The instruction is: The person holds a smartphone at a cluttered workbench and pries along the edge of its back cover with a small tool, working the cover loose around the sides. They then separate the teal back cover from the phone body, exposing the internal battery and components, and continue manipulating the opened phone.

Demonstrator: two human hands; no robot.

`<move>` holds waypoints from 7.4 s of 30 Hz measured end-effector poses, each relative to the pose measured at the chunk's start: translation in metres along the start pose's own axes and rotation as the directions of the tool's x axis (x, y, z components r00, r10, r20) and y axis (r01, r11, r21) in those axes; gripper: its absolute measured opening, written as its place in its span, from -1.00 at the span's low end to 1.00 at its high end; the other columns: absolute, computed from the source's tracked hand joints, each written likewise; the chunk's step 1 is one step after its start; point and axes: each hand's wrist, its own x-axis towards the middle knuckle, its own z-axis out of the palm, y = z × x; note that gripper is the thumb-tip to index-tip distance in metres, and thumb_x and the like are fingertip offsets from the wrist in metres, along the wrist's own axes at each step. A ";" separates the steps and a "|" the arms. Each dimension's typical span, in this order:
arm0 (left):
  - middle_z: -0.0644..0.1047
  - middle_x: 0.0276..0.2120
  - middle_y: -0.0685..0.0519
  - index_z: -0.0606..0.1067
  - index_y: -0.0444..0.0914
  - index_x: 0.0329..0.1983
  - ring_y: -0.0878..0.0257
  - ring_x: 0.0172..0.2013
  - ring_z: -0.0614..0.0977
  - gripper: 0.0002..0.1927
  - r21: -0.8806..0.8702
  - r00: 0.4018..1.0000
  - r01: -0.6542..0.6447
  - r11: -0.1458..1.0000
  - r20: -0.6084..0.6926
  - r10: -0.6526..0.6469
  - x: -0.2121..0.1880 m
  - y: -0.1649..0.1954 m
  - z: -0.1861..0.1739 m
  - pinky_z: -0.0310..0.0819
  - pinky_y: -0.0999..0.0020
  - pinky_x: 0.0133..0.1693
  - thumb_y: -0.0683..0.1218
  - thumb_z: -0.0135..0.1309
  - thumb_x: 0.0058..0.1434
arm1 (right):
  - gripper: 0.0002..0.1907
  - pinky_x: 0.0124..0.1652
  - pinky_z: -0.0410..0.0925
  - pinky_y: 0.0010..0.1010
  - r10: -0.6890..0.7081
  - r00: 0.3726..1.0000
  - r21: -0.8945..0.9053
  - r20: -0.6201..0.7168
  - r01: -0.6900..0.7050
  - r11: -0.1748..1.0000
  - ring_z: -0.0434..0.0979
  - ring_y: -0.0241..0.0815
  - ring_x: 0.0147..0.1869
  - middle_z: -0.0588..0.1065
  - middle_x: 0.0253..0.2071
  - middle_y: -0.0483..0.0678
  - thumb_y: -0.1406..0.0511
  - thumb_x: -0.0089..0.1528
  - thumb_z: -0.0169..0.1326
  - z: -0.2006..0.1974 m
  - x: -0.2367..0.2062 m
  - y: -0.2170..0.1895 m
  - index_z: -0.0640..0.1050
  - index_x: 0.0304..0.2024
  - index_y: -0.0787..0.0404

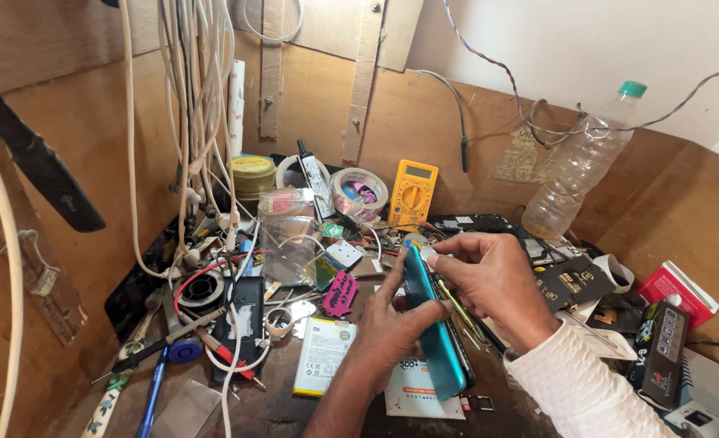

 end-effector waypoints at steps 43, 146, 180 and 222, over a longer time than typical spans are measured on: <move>0.60 -0.10 -0.06 0.08 -0.01 0.54 0.17 -0.27 0.68 0.15 0.001 0.999 0.022 1.000 -0.032 -0.022 -0.026 -0.002 0.034 0.62 0.13 -0.40 0.03 0.38 -0.13 | -0.53 -0.74 0.16 -0.47 0.215 0.955 0.220 0.207 -0.259 0.940 0.12 -0.43 -0.69 0.21 -0.60 -0.22 0.07 0.23 0.13 -0.053 -0.133 0.046 0.60 -0.08 0.36; 0.58 -0.41 -0.14 0.51 -0.48 -0.19 0.14 -0.50 0.61 -0.74 0.453 0.957 0.222 0.863 0.066 -0.281 0.017 0.034 -0.002 0.52 0.19 -0.46 -0.22 0.09 0.06 | -0.71 -0.73 0.07 -0.40 0.399 0.867 0.472 0.299 -0.498 0.728 0.02 -0.36 -0.74 0.60 -0.43 0.13 0.26 0.30 0.01 0.004 -0.151 0.078 0.61 -0.23 0.39; 0.65 -0.30 -0.27 0.63 -0.32 -0.20 -0.07 -0.17 0.72 -0.68 0.857 0.989 -0.116 0.503 0.056 0.134 0.018 0.028 -0.019 0.56 0.07 -0.09 -0.25 0.03 -0.05 | -0.64 -0.79 0.05 -0.41 0.401 0.885 0.235 0.236 -0.452 0.860 0.07 -0.31 -0.84 0.66 -0.50 0.23 0.17 0.30 0.03 0.016 -0.129 0.046 0.48 -0.29 0.41; 0.51 0.12 -0.28 0.27 -0.29 0.39 -0.18 0.14 0.55 -0.32 0.691 0.626 -0.525 0.496 -0.081 0.776 -0.056 -0.011 -0.014 0.42 0.04 0.10 -0.39 -0.07 0.15 | -0.77 -0.40 0.44 -0.21 0.007 0.954 -0.435 -0.298 -0.142 0.889 0.60 0.01 -0.42 0.62 -0.41 0.11 0.26 0.28 0.09 -0.082 -0.088 0.104 0.62 -0.09 0.24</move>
